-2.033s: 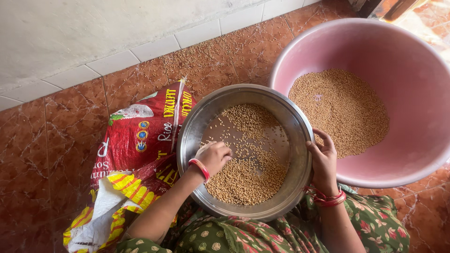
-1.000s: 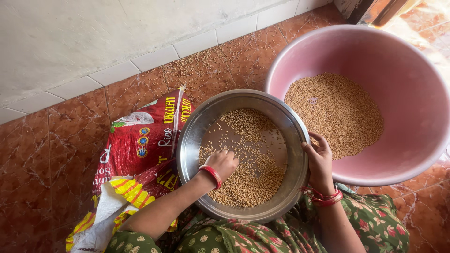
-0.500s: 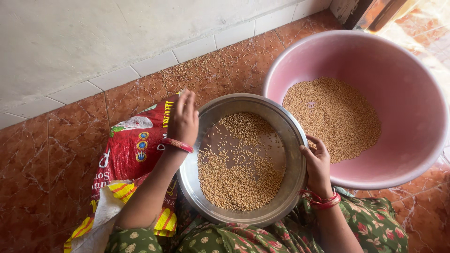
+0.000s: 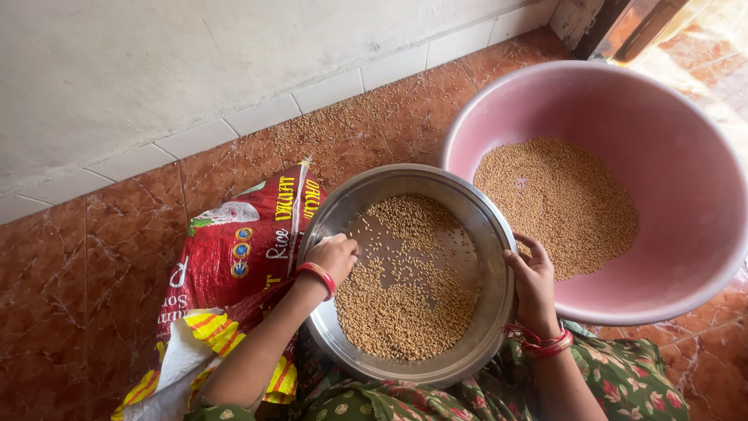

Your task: The person sits on the floor and manually sorts grains in a metal tray, picking out unwanted items and transferring the sorted grains into a pink basin. The process is repetitive and involves careful hand manipulation of the grains.

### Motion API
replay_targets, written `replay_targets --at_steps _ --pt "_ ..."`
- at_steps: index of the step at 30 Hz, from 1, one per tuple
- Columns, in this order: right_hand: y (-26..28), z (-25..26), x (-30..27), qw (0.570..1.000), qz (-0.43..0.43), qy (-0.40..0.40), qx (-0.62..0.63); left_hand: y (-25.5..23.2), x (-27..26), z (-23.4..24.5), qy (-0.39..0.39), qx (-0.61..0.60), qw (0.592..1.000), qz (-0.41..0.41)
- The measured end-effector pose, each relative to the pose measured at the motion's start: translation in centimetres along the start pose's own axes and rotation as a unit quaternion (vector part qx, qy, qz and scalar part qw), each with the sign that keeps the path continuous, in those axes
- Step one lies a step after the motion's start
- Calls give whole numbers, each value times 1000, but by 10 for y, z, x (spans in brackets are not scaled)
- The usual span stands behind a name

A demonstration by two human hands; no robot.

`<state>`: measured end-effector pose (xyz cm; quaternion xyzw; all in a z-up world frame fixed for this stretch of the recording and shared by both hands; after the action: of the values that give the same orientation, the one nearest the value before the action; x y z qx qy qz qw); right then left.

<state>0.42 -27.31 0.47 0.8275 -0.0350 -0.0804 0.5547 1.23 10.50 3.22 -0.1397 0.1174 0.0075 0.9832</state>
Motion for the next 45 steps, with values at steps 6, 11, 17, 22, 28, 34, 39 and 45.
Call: replay_targets --at_steps 6,11,17,22,28,34,39,45 --pt "-3 3 0 1000 8 5 2 -2 -2 -11 -57 13 997 -56" --pt "-3 3 1 1000 6 1 -4 -1 -4 -19 -46 20 997 -62" --pt "-3 3 0 1000 4 2 1 3 -5 -43 -125 94 979 -130" --pt "-1 0 -1 1000 1 1 5 -8 -7 -53 -143 184 962 -139" --pt "1 -1 -1 1000 6 -2 -5 -18 4 0 12 173 985 -10" --pt "0 0 -1 1000 3 -3 1 3 19 36 -303 17 952 -33" --pt "-3 1 0 1000 5 -2 17 9 28 -34 -230 68 965 -111" --pt "-5 3 0 1000 -14 -4 24 -6 1 -31 -35 128 991 -16"
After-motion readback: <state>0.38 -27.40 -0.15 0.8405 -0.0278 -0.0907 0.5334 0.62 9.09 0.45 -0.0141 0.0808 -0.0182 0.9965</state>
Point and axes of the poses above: each hand's wrist, its own x-axis towards the middle knuckle, its own z-axis out of the back of the hand, y = z × x, the point moved 1 cm from there along x, towards the middle knuckle, and after that the axes turned 8 degrees about z, right-handed, at the moved point
